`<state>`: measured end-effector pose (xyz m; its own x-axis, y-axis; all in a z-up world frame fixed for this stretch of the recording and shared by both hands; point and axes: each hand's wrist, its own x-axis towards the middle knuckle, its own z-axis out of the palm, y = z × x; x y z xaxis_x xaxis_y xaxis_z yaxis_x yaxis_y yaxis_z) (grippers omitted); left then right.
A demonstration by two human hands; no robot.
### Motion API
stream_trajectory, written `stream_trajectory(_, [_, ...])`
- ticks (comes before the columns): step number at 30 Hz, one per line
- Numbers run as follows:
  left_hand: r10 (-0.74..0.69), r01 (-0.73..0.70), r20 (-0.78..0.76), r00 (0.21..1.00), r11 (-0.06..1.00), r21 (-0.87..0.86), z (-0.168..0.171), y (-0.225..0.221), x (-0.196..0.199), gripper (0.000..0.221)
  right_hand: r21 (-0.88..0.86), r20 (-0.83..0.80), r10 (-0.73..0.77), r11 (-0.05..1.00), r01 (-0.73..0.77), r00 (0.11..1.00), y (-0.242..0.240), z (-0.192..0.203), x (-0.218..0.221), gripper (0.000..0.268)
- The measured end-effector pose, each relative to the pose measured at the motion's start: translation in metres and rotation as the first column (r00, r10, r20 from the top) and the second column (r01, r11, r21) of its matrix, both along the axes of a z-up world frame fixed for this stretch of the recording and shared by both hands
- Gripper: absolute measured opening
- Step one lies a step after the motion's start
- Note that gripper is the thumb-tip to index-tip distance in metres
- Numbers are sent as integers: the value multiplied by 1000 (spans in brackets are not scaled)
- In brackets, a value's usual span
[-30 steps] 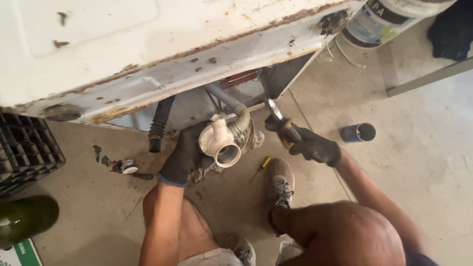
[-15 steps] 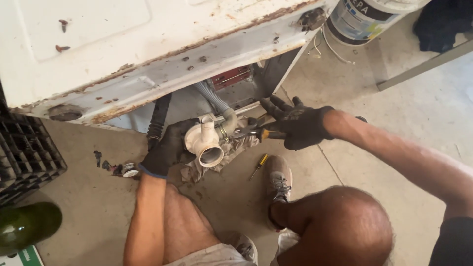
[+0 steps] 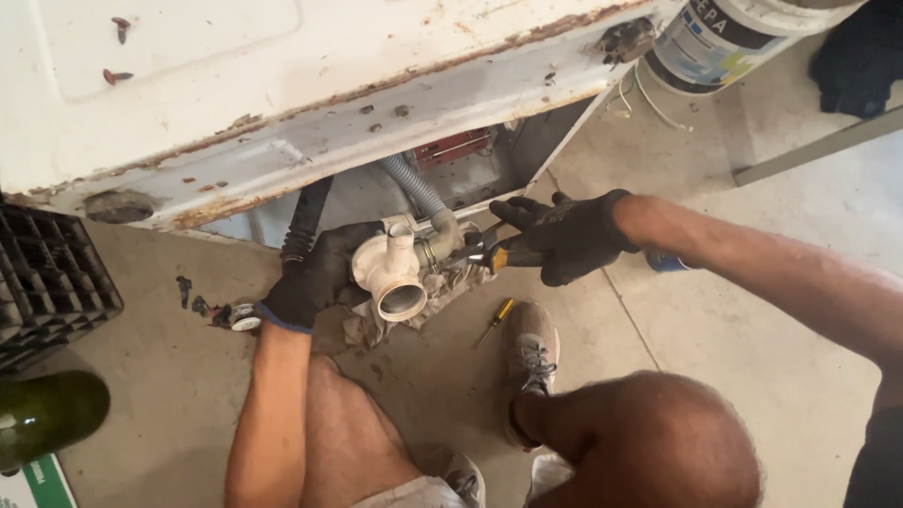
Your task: Disconnecting a pump and hoses from the bottom of a washing machine using pliers and a screwdriver
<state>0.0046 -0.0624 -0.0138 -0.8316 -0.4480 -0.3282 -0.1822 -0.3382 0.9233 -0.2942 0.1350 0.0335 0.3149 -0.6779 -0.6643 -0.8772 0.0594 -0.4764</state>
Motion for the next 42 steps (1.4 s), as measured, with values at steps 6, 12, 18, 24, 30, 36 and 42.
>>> stream_trajectory(6, [-76, 70, 122, 990, 996, 47, -14, -6, -2, 49, -77, 82, 64, 995, -57, 995, -16, -13, 3, 82])
stream_trajectory(12, [-207, 208, 23, 978, 974, -86, -24, -11, 0, 54, -84, 247, 22, 997, -1, 969, -7, -60, -9, 77])
stream_trajectory(18, [-268, 268, -28, 963, 963, -8, -10, -8, -9, 54, -178, 772, 87, 981, 82, 629, -1, -103, -21, 32])
stream_trajectory(24, [-105, 105, -7, 994, 992, 72, 1, -7, -20, 44, 267, 733, -299, 953, 146, 611, 3, -79, 13, 94])
stream_trajectory(30, [-158, 153, -155, 975, 987, -40, -65, -16, -11, 79, 405, 853, -382, 914, 13, 356, 3, -70, 29, 35])
stream_trajectory(36, [-312, 313, -59, 948, 950, 3, -13, -15, -16, 58, 282, 871, -316, 948, 145, 375, 18, -71, 29, 84])
stream_trajectory(42, [2, -268, 548, 836, 874, 406, 1, -24, -22, 34, -236, 757, 33, 945, 226, 652, 12, -27, 17, 78])
